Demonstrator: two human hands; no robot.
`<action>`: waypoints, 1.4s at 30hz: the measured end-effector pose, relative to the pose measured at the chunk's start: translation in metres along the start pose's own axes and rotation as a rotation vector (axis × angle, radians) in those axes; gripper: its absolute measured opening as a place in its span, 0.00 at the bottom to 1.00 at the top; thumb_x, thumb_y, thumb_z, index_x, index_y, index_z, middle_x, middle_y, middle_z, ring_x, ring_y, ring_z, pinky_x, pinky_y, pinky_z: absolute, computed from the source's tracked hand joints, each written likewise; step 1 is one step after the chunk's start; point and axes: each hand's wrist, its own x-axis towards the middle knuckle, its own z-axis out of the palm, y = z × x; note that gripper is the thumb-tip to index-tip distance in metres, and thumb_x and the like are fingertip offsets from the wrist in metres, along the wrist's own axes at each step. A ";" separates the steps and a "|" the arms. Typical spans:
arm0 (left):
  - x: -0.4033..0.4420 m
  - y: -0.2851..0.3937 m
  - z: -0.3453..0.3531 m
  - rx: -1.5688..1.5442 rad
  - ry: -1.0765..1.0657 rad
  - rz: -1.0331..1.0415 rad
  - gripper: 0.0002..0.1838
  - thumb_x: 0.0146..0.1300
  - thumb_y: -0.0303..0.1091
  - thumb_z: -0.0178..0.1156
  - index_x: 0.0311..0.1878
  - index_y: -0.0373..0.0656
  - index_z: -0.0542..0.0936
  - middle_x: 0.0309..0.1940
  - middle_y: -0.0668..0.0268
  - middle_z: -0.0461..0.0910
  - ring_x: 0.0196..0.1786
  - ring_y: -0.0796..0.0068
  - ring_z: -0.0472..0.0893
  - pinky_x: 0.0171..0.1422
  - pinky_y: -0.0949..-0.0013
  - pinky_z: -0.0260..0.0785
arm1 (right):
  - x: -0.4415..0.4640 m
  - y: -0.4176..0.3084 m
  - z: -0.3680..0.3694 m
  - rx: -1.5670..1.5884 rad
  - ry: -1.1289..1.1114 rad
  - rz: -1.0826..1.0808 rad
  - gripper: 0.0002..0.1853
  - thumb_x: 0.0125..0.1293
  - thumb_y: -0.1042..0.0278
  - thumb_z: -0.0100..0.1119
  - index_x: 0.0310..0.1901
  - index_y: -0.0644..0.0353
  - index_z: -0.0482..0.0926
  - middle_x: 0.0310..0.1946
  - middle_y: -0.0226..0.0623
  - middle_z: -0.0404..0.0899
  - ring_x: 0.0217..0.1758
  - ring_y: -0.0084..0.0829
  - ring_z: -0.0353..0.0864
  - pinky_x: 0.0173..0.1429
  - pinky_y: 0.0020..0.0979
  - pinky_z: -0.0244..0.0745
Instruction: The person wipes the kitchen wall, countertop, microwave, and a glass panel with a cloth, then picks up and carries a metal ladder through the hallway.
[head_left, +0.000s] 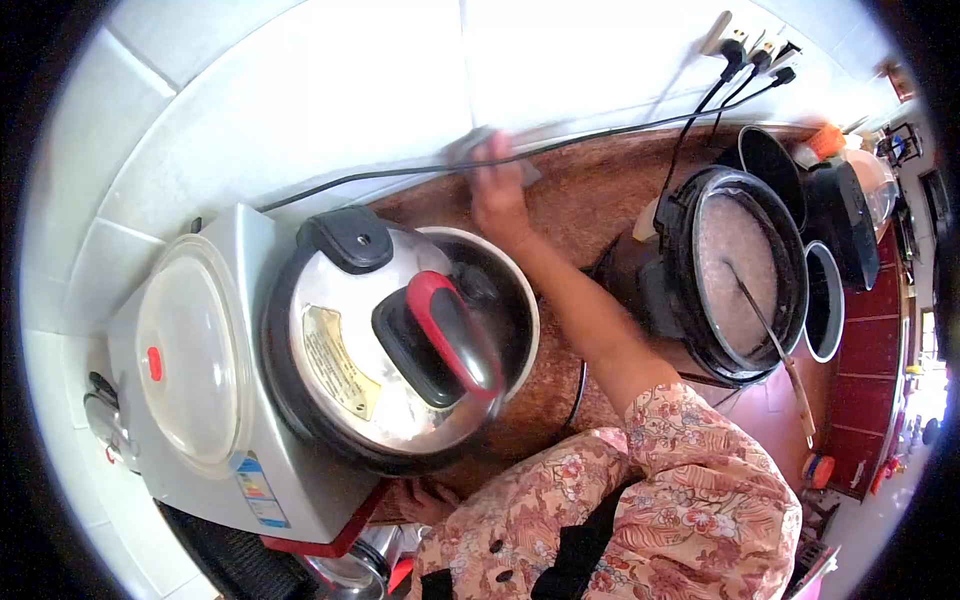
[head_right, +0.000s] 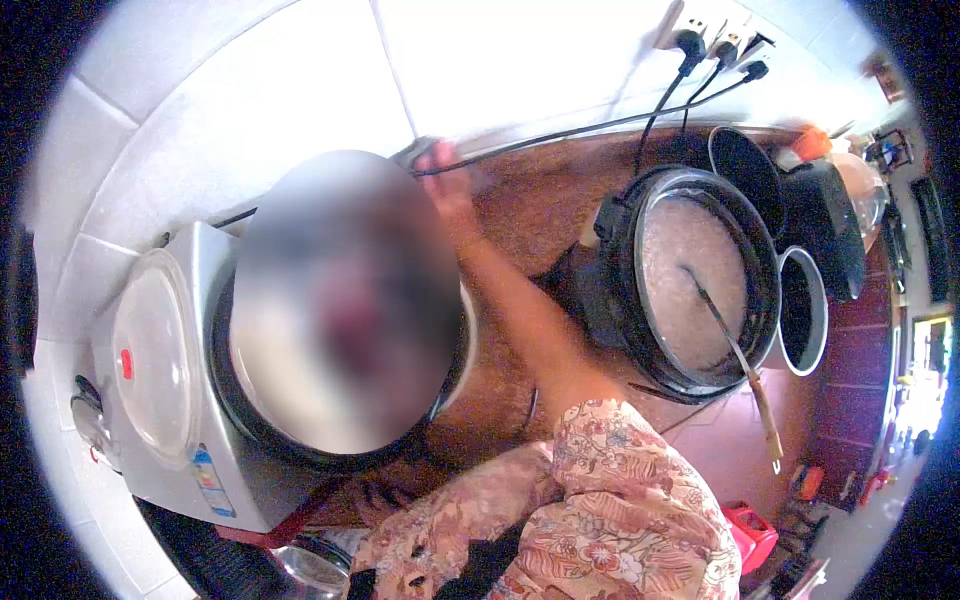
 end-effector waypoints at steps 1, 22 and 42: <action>-0.004 0.000 0.004 0.013 0.025 -0.001 0.28 0.67 0.57 0.41 0.54 0.42 0.74 0.57 0.47 0.71 0.59 0.42 0.70 0.59 0.42 0.61 | -0.001 -0.003 0.004 -0.023 -0.093 -0.085 0.30 0.61 0.67 0.57 0.66 0.62 0.65 0.71 0.54 0.54 0.75 0.51 0.53 0.75 0.50 0.45; 0.013 0.018 -0.002 -0.113 0.088 -0.012 0.26 0.67 0.51 0.46 0.57 0.39 0.74 0.60 0.46 0.70 0.60 0.44 0.70 0.62 0.46 0.59 | -0.035 0.015 -0.038 -0.558 -0.131 -0.541 0.17 0.57 0.61 0.55 0.48 0.50 0.81 0.63 0.32 0.70 0.68 0.34 0.65 0.62 0.43 0.62; 0.027 0.029 -0.023 -0.137 -0.068 -0.110 0.25 0.63 0.43 0.52 0.60 0.42 0.71 0.61 0.49 0.68 0.63 0.45 0.65 0.66 0.46 0.54 | -0.071 0.050 -0.014 -0.641 -0.218 -0.198 0.16 0.55 0.53 0.61 0.43 0.49 0.82 0.50 0.36 0.79 0.57 0.39 0.74 0.54 0.46 0.67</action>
